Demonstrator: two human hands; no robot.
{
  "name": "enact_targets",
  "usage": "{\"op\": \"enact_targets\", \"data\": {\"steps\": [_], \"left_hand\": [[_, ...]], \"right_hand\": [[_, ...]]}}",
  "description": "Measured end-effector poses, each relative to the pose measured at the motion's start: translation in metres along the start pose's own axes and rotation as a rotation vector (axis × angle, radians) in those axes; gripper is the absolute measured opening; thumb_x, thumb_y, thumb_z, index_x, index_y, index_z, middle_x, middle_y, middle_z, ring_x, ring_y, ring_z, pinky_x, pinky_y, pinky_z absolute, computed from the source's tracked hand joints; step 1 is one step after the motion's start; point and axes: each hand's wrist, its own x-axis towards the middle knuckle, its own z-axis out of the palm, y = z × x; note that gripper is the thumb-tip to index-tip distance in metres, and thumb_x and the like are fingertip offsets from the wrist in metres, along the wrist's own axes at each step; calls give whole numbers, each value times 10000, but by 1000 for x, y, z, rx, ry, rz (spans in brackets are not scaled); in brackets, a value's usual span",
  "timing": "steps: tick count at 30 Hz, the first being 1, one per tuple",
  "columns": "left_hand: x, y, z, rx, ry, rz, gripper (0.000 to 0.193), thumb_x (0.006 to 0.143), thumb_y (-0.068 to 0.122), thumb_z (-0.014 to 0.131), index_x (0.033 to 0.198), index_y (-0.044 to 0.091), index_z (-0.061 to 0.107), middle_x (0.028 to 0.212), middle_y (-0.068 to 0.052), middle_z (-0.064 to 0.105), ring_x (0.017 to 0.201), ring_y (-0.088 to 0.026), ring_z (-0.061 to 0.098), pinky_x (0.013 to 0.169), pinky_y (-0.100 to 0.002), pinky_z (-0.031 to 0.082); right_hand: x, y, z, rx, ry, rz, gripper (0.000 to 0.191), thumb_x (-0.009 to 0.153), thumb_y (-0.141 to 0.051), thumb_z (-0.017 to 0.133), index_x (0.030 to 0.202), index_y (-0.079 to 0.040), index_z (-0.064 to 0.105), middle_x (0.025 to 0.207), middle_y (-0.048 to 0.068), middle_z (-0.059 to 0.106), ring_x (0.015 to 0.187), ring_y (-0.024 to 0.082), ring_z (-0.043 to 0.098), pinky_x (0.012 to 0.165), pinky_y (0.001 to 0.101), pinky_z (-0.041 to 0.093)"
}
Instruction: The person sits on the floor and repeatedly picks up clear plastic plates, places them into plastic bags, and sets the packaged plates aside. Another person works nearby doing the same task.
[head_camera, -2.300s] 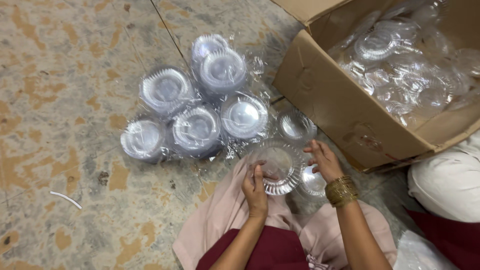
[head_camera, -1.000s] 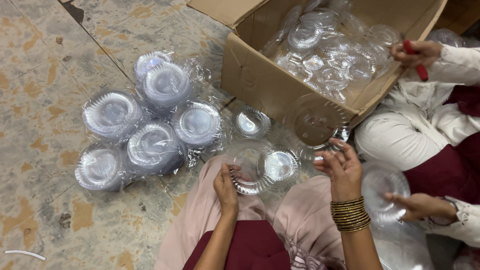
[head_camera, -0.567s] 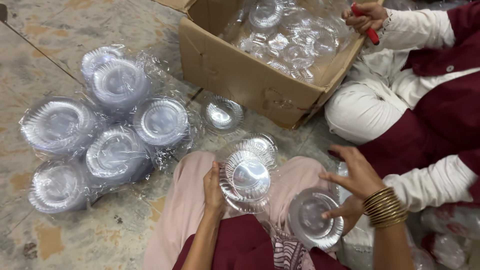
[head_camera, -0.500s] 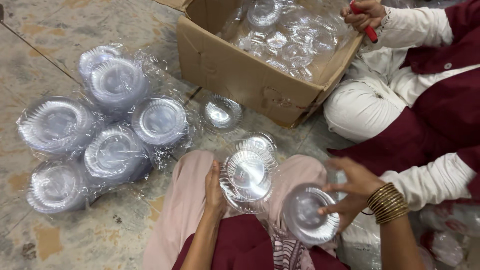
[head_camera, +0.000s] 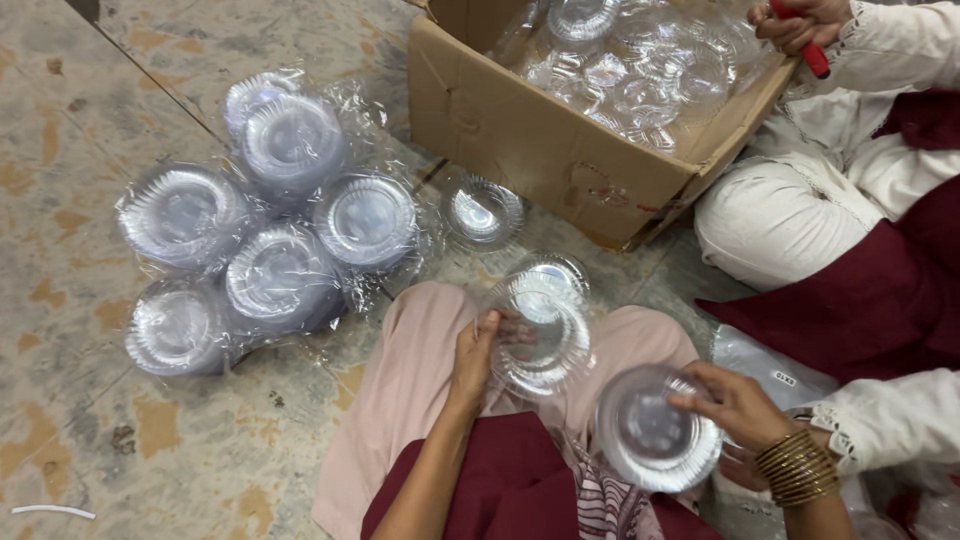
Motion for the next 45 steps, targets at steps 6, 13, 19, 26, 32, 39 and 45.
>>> {"op": "enact_targets", "data": {"steps": [6,13,19,26,32,39,45], "left_hand": [[-2,-2,16,150,104,-36,412,1065,319,466,1372,45,482,1025,-219,739,855,-314,762,711,-413,632],[-7,-37,34,377,-98,202,396,1089,247,499,1373,-27,540,1348,-185,580,1247,-267,590,1054,-415,456],[3,-39,19,54,-36,-133,555,1043,474,464,1249,-3,658,1241,-95,683,1202,-172,590,1065,-310,424],[6,-31,19,85,49,-247,633,941,587,576,1275,53,639,1263,-36,682,1253,-116,556,1149,-339,333],[3,-24,19,204,23,-197,478,950,498,672,1035,35,761,958,-48,721,905,-139,630,867,-278,497],[4,-29,22,482,73,-24,398,902,407,740,964,14,763,929,-47,745,932,-145,662,876,-291,506],[7,-32,19,565,128,89,381,904,358,741,1010,-7,752,960,-79,766,952,-172,682,903,-305,513]], "right_hand": [[-27,-14,-12,361,284,-26,561,897,-256,717,1383,-16,570,1054,177,751,939,222,690,831,347,559],[-17,-68,47,301,433,-205,630,918,-208,675,1474,-30,438,1090,181,765,946,170,712,792,288,558],[-14,-104,67,-35,559,-222,552,952,-234,680,1472,-118,536,1170,173,744,924,211,748,786,346,593],[-6,-116,79,-59,576,-345,544,939,-258,681,1457,-138,570,1193,177,741,934,212,764,772,348,603],[-1,-106,84,-80,587,-373,527,927,-243,691,1430,-128,584,1344,157,676,993,221,753,800,354,605],[3,-67,65,32,653,-281,314,963,-176,713,1233,-32,642,1038,139,779,812,189,693,661,299,532],[-17,-55,26,414,635,-337,278,1033,-108,577,1268,15,493,1012,162,784,753,144,676,671,244,542]]}}
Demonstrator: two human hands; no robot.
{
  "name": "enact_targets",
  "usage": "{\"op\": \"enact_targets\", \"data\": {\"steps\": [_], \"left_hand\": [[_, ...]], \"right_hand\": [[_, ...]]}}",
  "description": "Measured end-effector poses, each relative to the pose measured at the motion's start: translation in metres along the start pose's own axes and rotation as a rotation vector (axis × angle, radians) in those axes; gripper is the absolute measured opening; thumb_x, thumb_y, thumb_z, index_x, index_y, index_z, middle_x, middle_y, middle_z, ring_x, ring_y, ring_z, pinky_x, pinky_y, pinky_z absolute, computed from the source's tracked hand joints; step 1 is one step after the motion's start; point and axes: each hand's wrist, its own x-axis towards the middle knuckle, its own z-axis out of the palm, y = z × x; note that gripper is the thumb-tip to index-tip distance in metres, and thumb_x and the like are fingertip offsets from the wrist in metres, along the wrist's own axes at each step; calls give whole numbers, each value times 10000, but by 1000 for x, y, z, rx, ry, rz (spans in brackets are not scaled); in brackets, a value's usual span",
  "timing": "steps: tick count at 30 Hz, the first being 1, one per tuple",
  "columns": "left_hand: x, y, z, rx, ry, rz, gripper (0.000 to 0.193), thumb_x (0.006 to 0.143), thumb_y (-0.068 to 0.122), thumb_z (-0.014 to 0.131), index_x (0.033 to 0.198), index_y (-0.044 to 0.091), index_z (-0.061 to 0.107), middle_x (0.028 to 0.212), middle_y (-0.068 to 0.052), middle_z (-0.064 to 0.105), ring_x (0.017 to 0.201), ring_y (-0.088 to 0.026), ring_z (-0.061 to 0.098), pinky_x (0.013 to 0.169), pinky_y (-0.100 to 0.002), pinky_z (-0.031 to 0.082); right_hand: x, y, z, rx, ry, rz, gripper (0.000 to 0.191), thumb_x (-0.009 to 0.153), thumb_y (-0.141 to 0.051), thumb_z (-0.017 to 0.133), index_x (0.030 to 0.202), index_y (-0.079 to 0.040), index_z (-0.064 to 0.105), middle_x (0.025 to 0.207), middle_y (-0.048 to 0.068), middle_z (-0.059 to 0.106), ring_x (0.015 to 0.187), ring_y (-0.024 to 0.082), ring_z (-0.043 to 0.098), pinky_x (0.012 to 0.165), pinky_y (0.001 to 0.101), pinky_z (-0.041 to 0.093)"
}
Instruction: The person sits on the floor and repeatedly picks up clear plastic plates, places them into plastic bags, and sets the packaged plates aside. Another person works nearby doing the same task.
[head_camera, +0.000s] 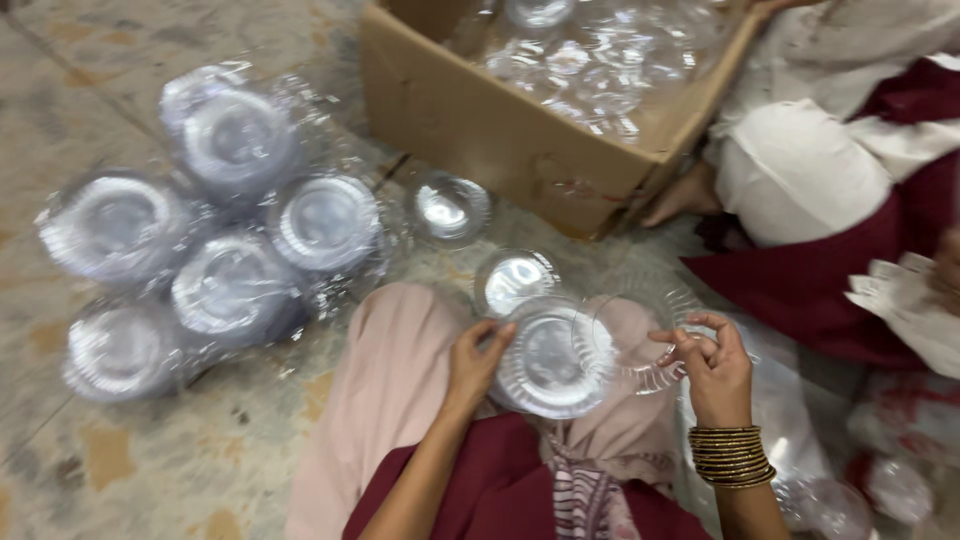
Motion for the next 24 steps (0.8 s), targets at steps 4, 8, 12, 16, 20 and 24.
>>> {"op": "enact_targets", "data": {"steps": [4,8,12,16,20,24], "left_hand": [[-2,8,-12,-80,21,4,366,959,325,692,1023,-32,739,940,-87,740,893,-156,642,827,-293,513],[-10,19,-32,-570,-21,-200,397,962,313,562,1210,13,640,1040,-62,732,927,-156,684,829,-287,549],[-16,21,-54,-657,42,-149,402,1057,303,548,1231,-58,585,1084,-97,681,987,-170,655,887,-317,552],[-28,20,-71,-605,165,-18,423,1085,290,555,1269,-87,613,1142,-110,680,1034,-173,634,923,-311,520],[-30,23,-78,-658,342,-44,462,1067,316,497,1309,-65,599,1186,-117,687,1069,-194,654,938,-328,529],[-21,27,-78,-725,408,-46,479,1078,335,463,1328,-58,575,1202,-132,677,1075,-210,660,932,-342,540]], "right_hand": [[-14,-23,-25,-88,171,-164,245,1052,-83,536,1280,4,562,1072,165,757,808,147,702,713,243,551],[-28,-28,-36,-265,362,-362,186,1141,-94,515,1293,3,555,1156,146,752,917,168,730,771,260,568],[-28,-14,-38,-620,290,-409,245,1096,-97,522,1322,-32,590,1124,109,768,901,188,755,721,294,590],[-26,-2,-32,-710,244,-488,233,1104,-120,532,1302,-37,620,1107,113,764,937,211,759,740,310,595],[-9,1,-13,-735,155,-271,235,1075,-150,532,1241,-53,667,1068,113,781,856,206,767,619,306,584],[26,12,19,-232,80,-75,199,1064,-104,529,1213,-29,637,998,118,765,768,165,726,614,284,586]]}}
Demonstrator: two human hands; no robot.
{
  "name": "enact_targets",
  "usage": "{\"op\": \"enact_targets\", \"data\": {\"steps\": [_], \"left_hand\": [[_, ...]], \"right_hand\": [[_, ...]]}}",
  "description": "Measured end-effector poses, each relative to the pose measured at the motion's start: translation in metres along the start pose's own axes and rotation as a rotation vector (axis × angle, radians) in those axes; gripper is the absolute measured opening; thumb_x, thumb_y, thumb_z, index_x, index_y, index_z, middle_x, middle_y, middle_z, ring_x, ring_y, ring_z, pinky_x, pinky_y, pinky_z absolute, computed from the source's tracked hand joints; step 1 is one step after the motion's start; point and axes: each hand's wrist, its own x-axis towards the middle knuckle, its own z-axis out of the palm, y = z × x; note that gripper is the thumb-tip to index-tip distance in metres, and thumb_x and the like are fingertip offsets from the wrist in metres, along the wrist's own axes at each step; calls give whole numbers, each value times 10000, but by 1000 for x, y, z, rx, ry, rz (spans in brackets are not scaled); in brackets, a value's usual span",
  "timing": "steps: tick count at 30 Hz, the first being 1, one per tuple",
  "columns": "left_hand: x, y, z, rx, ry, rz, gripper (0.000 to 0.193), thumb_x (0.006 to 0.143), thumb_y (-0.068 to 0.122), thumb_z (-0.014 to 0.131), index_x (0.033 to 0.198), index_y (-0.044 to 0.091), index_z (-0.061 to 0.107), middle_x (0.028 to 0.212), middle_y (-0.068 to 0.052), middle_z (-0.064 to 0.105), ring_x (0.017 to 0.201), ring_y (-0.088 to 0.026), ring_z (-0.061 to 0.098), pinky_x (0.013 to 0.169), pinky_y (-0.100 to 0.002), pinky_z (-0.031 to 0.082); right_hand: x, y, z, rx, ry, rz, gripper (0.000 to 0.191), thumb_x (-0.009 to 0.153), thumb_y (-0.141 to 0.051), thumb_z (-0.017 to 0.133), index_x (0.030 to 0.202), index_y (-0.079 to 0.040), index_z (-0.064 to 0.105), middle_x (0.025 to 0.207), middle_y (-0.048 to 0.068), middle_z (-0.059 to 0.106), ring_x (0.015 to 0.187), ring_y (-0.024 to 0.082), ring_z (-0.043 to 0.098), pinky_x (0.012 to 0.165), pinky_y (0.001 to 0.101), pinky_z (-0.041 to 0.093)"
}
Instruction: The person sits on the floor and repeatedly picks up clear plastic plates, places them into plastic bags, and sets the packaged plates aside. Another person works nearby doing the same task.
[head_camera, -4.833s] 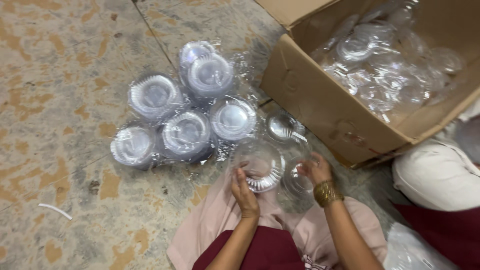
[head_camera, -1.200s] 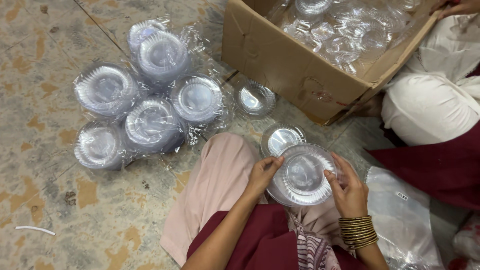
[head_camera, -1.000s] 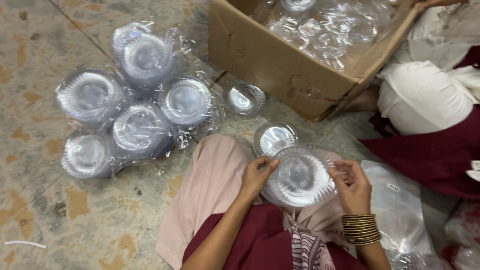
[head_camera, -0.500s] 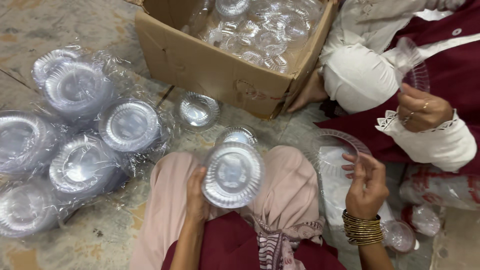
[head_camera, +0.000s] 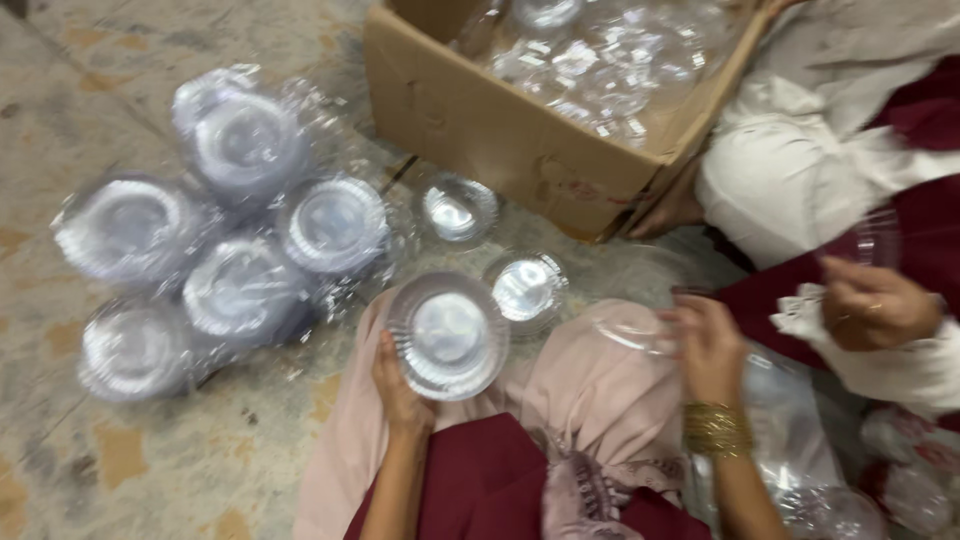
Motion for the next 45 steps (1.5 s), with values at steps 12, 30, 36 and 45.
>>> {"op": "enact_targets", "data": {"steps": [12,30,36,45], "left_hand": [[4,-7,-8,25,-34,15,519,1106,364,411,1371,-67,528,1243,-180,651,1088,-238,667,926,-360,556],[-1,4,6,185,-119,22,542,1065,375,382,1332,-63,555,1153,-172,698,1003,-246,716,860,-355,600],[1,-3,6,140,-71,53,524,1088,355,428,1355,-79,550,1192,-161,676,1044,-224,681,886,-341,564],[3,-8,1,143,-100,64,554,1089,360,415,1379,-98,526,1249,-179,658,1104,-233,665,945,-352,543]], "right_hand": [[36,13,110,216,-438,316,409,1008,-162,547,1382,3,544,1015,148,779,753,203,739,579,301,579],[49,-37,-15,1303,-35,129,1244,811,-635,779,1646,2,112,1600,211,406,1258,248,583,1088,381,495],[53,-30,-24,1493,15,225,1387,737,-579,889,1658,27,48,1651,229,399,1236,240,622,1032,341,549],[48,-24,-25,1371,54,241,1253,751,-609,854,1640,-39,180,1526,144,492,1112,178,626,926,298,563]]}}
